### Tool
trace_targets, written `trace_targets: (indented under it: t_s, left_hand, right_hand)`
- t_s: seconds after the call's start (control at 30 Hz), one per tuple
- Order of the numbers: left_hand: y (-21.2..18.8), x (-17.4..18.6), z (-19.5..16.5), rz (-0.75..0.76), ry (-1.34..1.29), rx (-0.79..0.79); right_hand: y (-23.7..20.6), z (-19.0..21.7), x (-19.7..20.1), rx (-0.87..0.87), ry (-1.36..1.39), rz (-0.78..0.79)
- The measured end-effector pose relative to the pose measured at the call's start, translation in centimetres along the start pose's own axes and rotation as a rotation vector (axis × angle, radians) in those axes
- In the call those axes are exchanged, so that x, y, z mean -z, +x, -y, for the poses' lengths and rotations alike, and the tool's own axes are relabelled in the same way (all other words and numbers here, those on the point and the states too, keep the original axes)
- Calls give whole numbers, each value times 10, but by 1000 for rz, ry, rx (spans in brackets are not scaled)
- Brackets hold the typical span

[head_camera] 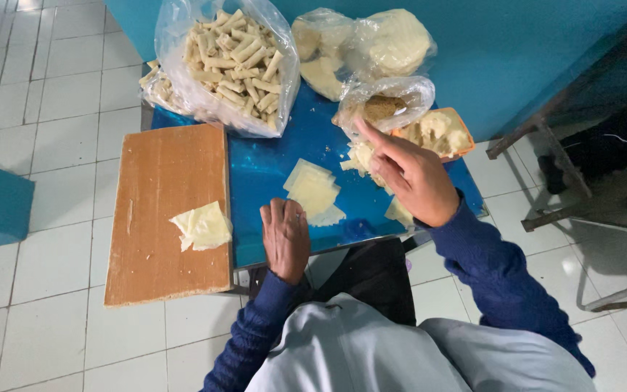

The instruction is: The person sits at a blue table and makes filled pastries. They spoon brown filling from a plastic bag onto small square dough wrappers, fold each wrapper over the filling by hand, and set the folded pieces on the table, repeating the cycle. Bags of rolled dough sticks and a container of dough sit nearby.

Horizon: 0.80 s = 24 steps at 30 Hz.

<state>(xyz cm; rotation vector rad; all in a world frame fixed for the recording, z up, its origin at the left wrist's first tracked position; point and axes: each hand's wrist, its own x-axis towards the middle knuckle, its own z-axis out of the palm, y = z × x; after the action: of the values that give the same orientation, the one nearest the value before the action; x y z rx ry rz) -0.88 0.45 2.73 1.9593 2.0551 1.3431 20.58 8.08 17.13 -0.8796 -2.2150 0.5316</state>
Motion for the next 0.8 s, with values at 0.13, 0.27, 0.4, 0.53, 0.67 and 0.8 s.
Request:
trace_targets:
  t_s: [0.13, 0.27, 0.4, 0.53, 0.67, 0.8]
  left_hand:
    - [0, 0, -2, -16, -2, 1]
    - [-1, 0, -2, -12, 4, 3]
    - [0, 1, 0, -18, -12, -22]
    - [1, 0, -1, -32, -24, -10]
    - [-1, 1, 0, -26, -31, -8]
    - [-1, 1, 0, -11, -17, 13]
  right_hand:
    - [-47, -50, -10, -136, -165, 96]
    - [-90, -86, -32, 5, -363, -23]
    - [-104, -110, -39, -212, -221, -64]
    - [-103, -141, -27, -493, -72, 14]
    - [-110, -173, -27, -483, 189, -31]
    - [-115, -186, -28, -541, 603, -164]
